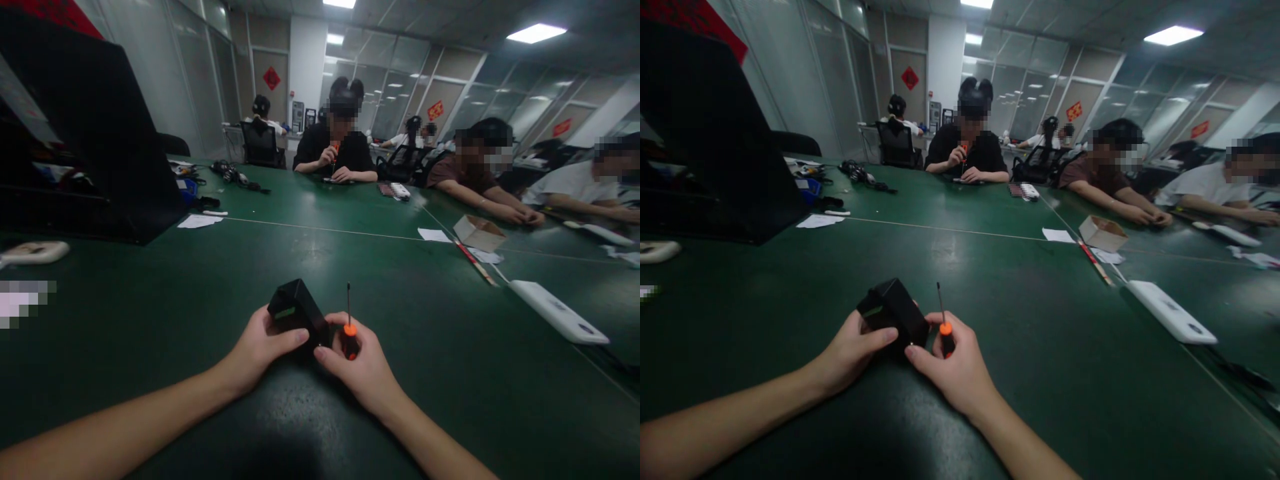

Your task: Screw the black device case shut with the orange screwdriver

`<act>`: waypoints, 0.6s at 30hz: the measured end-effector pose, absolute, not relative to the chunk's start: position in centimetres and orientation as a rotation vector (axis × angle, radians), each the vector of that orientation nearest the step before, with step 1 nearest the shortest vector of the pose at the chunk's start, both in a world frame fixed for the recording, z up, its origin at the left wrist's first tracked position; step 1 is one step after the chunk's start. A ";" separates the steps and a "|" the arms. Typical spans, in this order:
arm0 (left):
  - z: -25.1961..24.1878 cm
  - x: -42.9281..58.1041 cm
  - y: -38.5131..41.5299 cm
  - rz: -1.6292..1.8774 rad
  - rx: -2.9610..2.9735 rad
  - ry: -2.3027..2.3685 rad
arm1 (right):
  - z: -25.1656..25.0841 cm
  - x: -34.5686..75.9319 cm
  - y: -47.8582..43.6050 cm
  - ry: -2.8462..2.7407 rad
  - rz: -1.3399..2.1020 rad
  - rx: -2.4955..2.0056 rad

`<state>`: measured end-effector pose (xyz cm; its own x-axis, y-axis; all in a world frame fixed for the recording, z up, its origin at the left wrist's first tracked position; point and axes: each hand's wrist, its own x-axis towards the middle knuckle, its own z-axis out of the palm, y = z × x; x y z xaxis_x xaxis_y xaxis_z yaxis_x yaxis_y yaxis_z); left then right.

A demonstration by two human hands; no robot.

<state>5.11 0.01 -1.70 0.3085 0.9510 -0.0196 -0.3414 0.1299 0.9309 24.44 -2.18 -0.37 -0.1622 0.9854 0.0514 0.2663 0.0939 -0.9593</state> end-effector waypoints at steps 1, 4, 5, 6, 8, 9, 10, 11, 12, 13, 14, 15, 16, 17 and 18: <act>-1.6 5.1 0.1 1.088 0.979 0.750 | -0.4 24.4 -2.1 -1.572 1.114 -1.284; -1.2 5.3 0.1 1.066 0.899 0.714 | -0.3 24.3 -2.1 -1.576 1.123 -1.304; -1.1 5.3 0.1 1.057 0.888 0.701 | -0.3 24.2 -2.1 -1.575 1.141 -1.305; -0.9 5.3 0.1 1.052 0.884 0.690 | -0.3 24.2 -2.1 -1.573 1.157 -1.304; -0.8 5.3 0.0 1.052 0.879 0.681 | -0.3 24.2 -2.2 -1.574 1.173 -1.302; -0.8 5.3 -0.1 1.053 0.878 0.681 | -0.3 24.1 -2.2 -1.574 1.175 -1.303; -0.7 5.3 -0.1 1.055 0.878 0.687 | -0.3 24.1 -2.3 -1.574 1.172 -1.303; -0.8 5.3 -0.1 1.055 0.877 0.697 | -0.4 24.1 -2.3 -1.575 1.167 -1.305; -0.8 5.3 -0.1 1.054 0.874 0.708 | -0.4 24.1 -2.3 -1.574 1.158 -1.308; -0.8 5.4 0.0 1.052 0.871 0.714 | -0.4 24.1 -2.3 -1.570 1.147 -1.313; -0.8 5.4 0.0 1.051 0.866 0.714 | -0.4 24.1 -2.3 -1.565 1.136 -1.318; -0.9 5.5 0.1 1.046 0.862 0.708 | -0.4 24.0 -2.3 -1.562 1.124 -1.322; -0.9 5.5 0.1 1.041 0.857 0.696 | -0.4 24.0 -2.2 -1.563 1.116 -1.322; -0.8 5.5 0.2 1.035 0.854 0.684 | -0.4 24.0 -2.2 -1.566 1.116 -1.320; -0.8 5.4 0.2 1.028 0.853 0.675 | -0.4 23.9 -2.3 -1.571 1.121 -1.314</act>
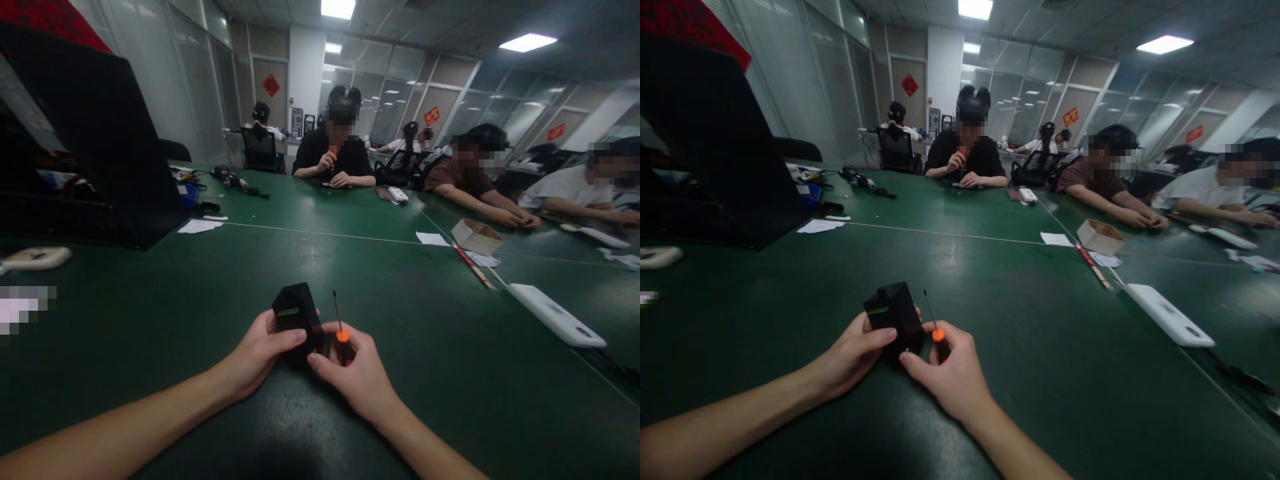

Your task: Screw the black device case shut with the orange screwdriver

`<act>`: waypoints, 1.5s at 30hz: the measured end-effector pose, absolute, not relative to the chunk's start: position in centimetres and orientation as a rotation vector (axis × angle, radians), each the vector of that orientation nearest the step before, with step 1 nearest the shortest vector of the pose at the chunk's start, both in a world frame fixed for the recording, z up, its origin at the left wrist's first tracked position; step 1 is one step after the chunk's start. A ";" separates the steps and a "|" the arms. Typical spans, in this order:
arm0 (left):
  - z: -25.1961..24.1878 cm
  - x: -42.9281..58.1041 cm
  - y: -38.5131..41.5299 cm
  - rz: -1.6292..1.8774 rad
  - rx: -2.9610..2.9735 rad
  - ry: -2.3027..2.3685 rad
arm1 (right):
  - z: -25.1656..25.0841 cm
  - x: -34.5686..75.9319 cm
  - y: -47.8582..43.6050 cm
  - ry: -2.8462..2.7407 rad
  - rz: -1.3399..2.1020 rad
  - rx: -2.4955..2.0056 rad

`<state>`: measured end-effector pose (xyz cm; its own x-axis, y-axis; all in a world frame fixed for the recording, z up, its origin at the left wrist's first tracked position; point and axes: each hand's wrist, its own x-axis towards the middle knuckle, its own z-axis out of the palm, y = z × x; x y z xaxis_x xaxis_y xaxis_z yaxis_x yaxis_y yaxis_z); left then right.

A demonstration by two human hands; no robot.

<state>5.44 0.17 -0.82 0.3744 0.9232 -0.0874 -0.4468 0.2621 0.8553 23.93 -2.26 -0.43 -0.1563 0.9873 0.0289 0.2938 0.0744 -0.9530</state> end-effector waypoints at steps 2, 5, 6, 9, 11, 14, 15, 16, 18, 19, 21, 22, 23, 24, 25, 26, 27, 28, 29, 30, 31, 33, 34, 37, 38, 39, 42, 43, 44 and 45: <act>-0.7 5.3 0.2 1.021 0.851 0.674 | -0.5 23.9 -2.3 -1.585 1.140 -1.300; -0.6 5.2 0.1 1.029 0.868 0.690 | -0.7 23.7 -2.4 -1.601 1.148 -1.289; -0.6 5.2 0.1 1.032 0.875 0.698 | -0.7 23.7 -2.4 -1.606 1.143 -1.285; -0.6 5.3 0.2 1.038 0.885 0.716 | -0.9 23.7 -2.5 -1.611 1.132 -1.275; -0.8 5.3 0.3 1.032 0.894 0.704 | -0.8 23.7 -2.5 -1.601 1.129 -1.274; -1.0 5.4 0.4 1.020 0.898 0.676 | -0.4 23.8 -2.4 -1.574 1.113 -1.292; -1.1 5.5 0.4 1.023 0.892 0.676 | -0.3 23.8 -2.3 -1.568 1.108 -1.299; -1.1 5.5 0.4 1.028 0.882 0.677 | -0.2 23.8 -2.3 -1.564 1.105 -1.304; -1.0 5.5 0.4 1.028 0.870 0.675 | 0.0 23.7 -2.2 -1.561 1.110 -1.307; -0.9 5.5 0.4 1.022 0.866 0.668 | 0.0 23.7 -2.2 -1.559 1.113 -1.306; -0.7 5.5 0.5 0.997 0.862 0.645 | 0.0 23.7 -2.2 -1.562 1.117 -1.307; -0.6 5.5 0.5 0.991 0.862 0.635 | 0.0 23.7 -2.3 -1.565 1.118 -1.308; -0.6 5.5 0.5 0.990 0.865 0.628 | 0.0 23.7 -2.3 -1.574 1.127 -1.306; -0.6 5.5 0.5 0.995 0.873 0.625 | -0.1 23.7 -2.4 -1.588 1.142 -1.299; -0.6 5.4 0.5 1.001 0.885 0.627 | -0.1 23.7 -2.4 -1.605 1.155 -1.286; -0.6 5.4 0.4 1.011 0.899 0.635 | -0.1 23.7 -2.5 -1.620 1.163 -1.270; -0.6 5.4 0.3 1.021 0.911 0.647 | -0.2 23.7 -2.5 -1.632 1.166 -1.253; -0.6 5.4 0.2 1.028 0.920 0.658 | -0.2 23.6 -2.6 -1.639 1.164 -1.240; -0.6 5.3 0.1 1.035 0.926 0.668 | -0.1 23.6 -2.6 -1.638 1.158 -1.235; -0.6 5.4 0.0 1.043 0.928 0.675 | -0.1 23.6 -2.6 -1.634 1.155 -1.233; -0.6 5.4 0.0 1.049 0.929 0.680 | -0.1 23.6 -2.6 -1.630 1.156 -1.235; -0.5 5.4 -0.2 1.052 0.932 0.673 | 0.0 23.6 -2.6 -1.628 1.153 -1.238; -0.5 5.5 -0.2 1.050 0.932 0.667 | 0.0 23.6 -2.6 -1.628 1.143 -1.236; -0.6 5.6 -0.2 1.037 0.929 0.661 | 0.2 23.6 -2.6 -1.616 1.095 -1.230; -0.7 5.7 -0.1 1.029 0.934 0.663 | 0.3 23.7 -2.5 -1.607 1.069 -1.229; -0.9 5.7 0.0 1.025 0.941 0.673 | 0.4 23.8 -2.4 -1.593 1.037 -1.229; -1.1 5.5 0.5 1.105 1.010 0.751 | 0.5 24.6 -1.9 -1.531 0.926 -1.254; -1.1 5.3 0.7 1.170 1.074 0.802 | 0.5 24.9 -1.7 -1.502 0.893 -1.278; -1.0 5.1 0.8 1.232 1.175 0.858 | 0.5 25.3 -1.5 -1.473 0.863 -1.305; -0.8 4.8 0.9 1.286 1.317 0.917 | 0.4 25.6 -1.3 -1.454 0.839 -1.333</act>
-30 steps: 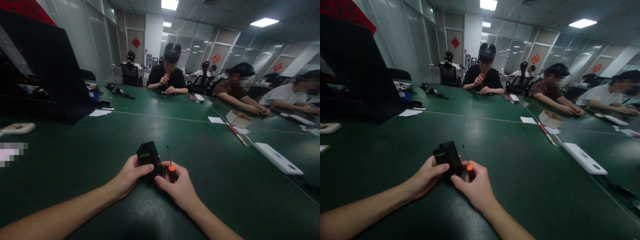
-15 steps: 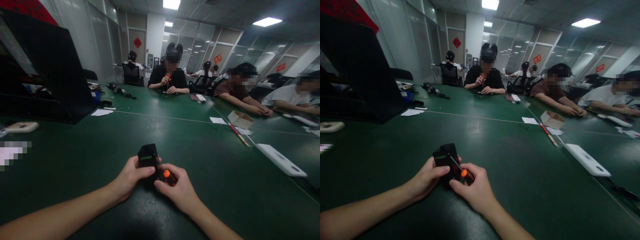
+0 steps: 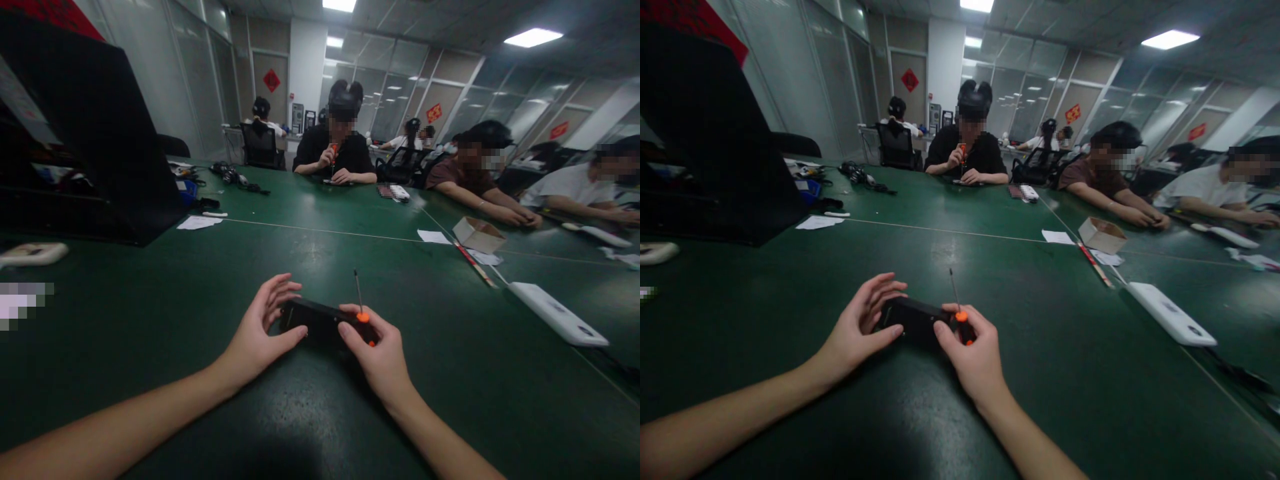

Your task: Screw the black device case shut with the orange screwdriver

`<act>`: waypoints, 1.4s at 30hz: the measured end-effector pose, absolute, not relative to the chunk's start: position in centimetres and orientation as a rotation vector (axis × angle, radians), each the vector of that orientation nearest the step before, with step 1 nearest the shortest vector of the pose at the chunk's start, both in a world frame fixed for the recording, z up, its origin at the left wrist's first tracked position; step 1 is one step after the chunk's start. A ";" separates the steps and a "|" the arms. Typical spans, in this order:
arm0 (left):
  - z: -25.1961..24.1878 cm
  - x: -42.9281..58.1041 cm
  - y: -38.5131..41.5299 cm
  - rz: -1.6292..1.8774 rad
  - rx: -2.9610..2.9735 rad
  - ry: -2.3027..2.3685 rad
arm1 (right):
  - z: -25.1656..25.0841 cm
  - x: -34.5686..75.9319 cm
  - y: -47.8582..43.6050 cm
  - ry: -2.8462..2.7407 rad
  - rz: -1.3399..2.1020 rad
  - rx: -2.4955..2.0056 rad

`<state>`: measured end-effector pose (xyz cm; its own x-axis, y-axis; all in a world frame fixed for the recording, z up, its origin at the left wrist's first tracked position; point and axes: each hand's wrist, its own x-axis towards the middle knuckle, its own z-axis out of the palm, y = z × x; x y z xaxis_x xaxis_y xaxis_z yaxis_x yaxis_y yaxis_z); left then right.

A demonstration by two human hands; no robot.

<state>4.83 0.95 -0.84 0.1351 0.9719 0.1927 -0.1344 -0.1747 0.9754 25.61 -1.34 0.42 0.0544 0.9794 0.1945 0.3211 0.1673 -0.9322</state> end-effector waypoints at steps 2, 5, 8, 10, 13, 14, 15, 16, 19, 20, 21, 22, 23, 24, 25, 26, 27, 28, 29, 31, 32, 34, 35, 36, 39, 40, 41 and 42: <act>-0.5 4.4 1.1 1.270 1.645 0.968 | 0.3 25.9 -1.2 -1.454 0.822 -1.368; -0.1 3.9 0.9 1.083 1.961 0.900 | 0.1 25.6 -1.4 -1.535 0.857 -1.351; 0.0 3.9 0.6 0.960 2.057 0.873 | 0.1 25.0 -1.9 -1.632 0.859 -1.314; 0.2 3.9 0.5 0.937 2.069 0.884 | 0.2 24.8 -2.0 -1.668 0.840 -1.309; 0.4 3.9 0.2 0.939 2.022 0.875 | 0.4 24.8 -2.1 -1.704 0.831 -1.306; 0.4 3.9 0.1 0.941 1.995 0.871 | 0.4 24.7 -2.1 -1.709 0.832 -1.307; 0.4 3.9 0.0 0.940 1.971 0.869 | 0.4 24.7 -2.1 -1.707 0.840 -1.309; 0.4 3.9 -0.1 0.941 1.954 0.868 | 0.4 24.6 -2.1 -1.702 0.852 -1.311; -0.1 3.9 0.0 0.962 1.967 0.874 | 0.3 24.7 -2.0 -1.731 0.866 -1.324; -0.3 3.9 0.0 0.977 1.998 0.880 | 0.2 25.0 -1.8 -1.782 0.844 -1.326; -0.6 3.9 0.2 0.994 2.040 0.894 | 0.2 25.4 -1.6 -1.852 0.798 -1.325; -0.9 3.8 0.3 1.009 2.088 0.917 | 0.3 26.0 -1.4 -1.939 0.724 -1.322; -1.1 3.8 0.4 1.017 2.136 0.948 | 0.4 26.7 -1.0 -2.030 0.619 -1.319; -1.2 3.8 0.5 1.020 2.176 0.980 | 0.6 27.6 -0.7 -2.113 0.484 -1.304; -1.3 3.8 0.6 1.017 2.206 1.006 | 1.0 28.6 -0.4 -2.195 0.340 -1.299; -1.3 3.7 0.7 1.011 2.224 1.023 | 1.4 29.5 -0.1 -2.267 0.172 -1.306; -1.2 3.7 0.8 1.002 2.229 1.031 | 2.0 30.4 0.1 -2.324 -0.005 -1.318; -1.2 3.7 0.8 0.998 2.227 1.029 | 2.6 31.2 0.2 -2.353 -0.184 -1.322; -1.1 3.6 0.8 0.995 2.219 1.025 | 3.2 31.9 0.3 -2.388 -0.327 -1.320; -1.0 3.6 0.7 0.995 2.207 1.019 | 4.3 32.7 0.3 -2.436 -0.582 -1.260; -1.0 3.6 0.7 0.995 2.211 1.019 | 4.7 32.8 0.2 -2.457 -0.677 -1.226; -1.1 3.6 0.6 1.001 2.242 1.018 | 5.2 32.9 0.0 -2.486 -0.795 -1.160; -1.1 3.6 0.6 1.003 2.266 1.020 | 5.3 32.8 -0.1 -2.494 -0.826 -1.127; -1.2 3.6 0.6 1.008 2.295 1.022 | 5.3 32.7 -0.2 -2.496 -0.853 -1.091; -1.3 3.8 0.6 1.017 2.410 1.027 | 5.2 32.5 -0.4 -2.474 -0.950 -0.984; -1.4 3.8 0.6 1.028 2.457 1.020 | 5.1 32.4 -0.4 -2.460 -0.973 -0.960; -1.4 3.9 0.6 1.045 2.506 1.007 | 5.1 32.3 -0.4 -2.448 -0.986 -0.944; -1.4 4.0 0.6 1.067 2.553 0.989 | 5.1 32.2 -0.4 -2.438 -0.987 -0.931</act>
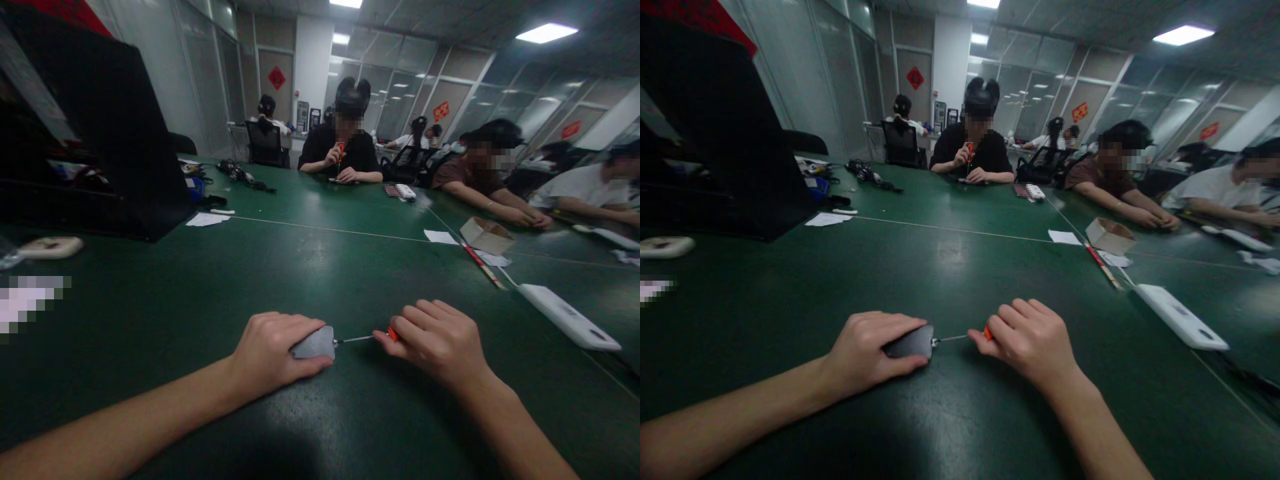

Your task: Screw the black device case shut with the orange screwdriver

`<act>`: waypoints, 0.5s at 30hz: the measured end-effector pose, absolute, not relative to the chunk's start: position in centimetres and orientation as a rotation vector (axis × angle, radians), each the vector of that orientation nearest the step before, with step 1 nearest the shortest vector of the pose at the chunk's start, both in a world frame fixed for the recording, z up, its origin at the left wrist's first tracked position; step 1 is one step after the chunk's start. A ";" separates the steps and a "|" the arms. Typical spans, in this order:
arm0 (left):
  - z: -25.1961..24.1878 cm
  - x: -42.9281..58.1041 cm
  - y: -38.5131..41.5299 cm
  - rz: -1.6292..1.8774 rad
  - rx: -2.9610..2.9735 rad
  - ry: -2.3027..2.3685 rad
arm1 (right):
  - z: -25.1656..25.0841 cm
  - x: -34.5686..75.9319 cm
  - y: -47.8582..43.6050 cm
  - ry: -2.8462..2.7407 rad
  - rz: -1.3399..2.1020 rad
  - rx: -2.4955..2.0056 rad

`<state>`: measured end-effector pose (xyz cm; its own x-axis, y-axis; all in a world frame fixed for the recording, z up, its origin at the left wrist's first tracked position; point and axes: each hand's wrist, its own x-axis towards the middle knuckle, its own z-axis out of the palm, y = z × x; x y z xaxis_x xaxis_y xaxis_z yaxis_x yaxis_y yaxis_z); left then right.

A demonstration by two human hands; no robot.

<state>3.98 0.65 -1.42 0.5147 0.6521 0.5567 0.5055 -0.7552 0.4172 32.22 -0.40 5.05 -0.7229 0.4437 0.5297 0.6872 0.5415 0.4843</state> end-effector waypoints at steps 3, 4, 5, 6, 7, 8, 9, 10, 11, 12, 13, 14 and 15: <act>-1.5 4.2 0.7 1.114 2.663 0.945 | 5.1 31.9 -0.5 -2.434 -0.976 -0.906; -1.5 4.2 0.7 1.113 2.686 0.945 | 5.2 31.8 -0.6 -2.440 -0.978 -0.896; -1.5 4.2 0.7 1.108 2.702 0.953 | 5.4 31.7 -0.7 -2.450 -0.982 -0.888; -1.5 4.2 0.7 1.100 2.712 0.966 | 5.6 31.5 -0.9 -2.459 -0.990 -0.876; -1.5 4.2 0.6 1.087 2.716 0.984 | 5.9 31.3 -1.2 -2.465 -1.001 -0.866; -1.5 4.2 0.6 1.074 2.718 1.002 | 6.2 31.0 -1.5 -2.471 -1.011 -0.860; -1.4 4.2 0.5 1.064 2.721 1.014 | 6.5 30.7 -1.9 -2.473 -1.023 -0.856; -1.4 4.2 0.4 1.060 2.728 1.016 | 6.9 30.3 -2.4 -2.471 -1.029 -0.860; -1.3 4.2 0.3 1.064 2.740 1.008 | 7.3 29.9 -2.8 -2.474 -1.033 -0.865; -1.3 4.2 0.3 1.075 2.757 0.995 | 7.6 29.5 -3.2 -2.471 -1.037 -0.871; -1.3 4.2 0.2 1.089 2.778 0.977 | 7.8 29.1 -3.6 -2.466 -1.043 -0.882; -1.3 4.2 0.1 1.107 2.797 0.961 | 8.0 28.8 -3.9 -2.458 -1.051 -0.899; -1.3 4.2 0.1 1.124 2.812 0.950 | 8.0 28.6 -4.1 -2.446 -1.059 -0.924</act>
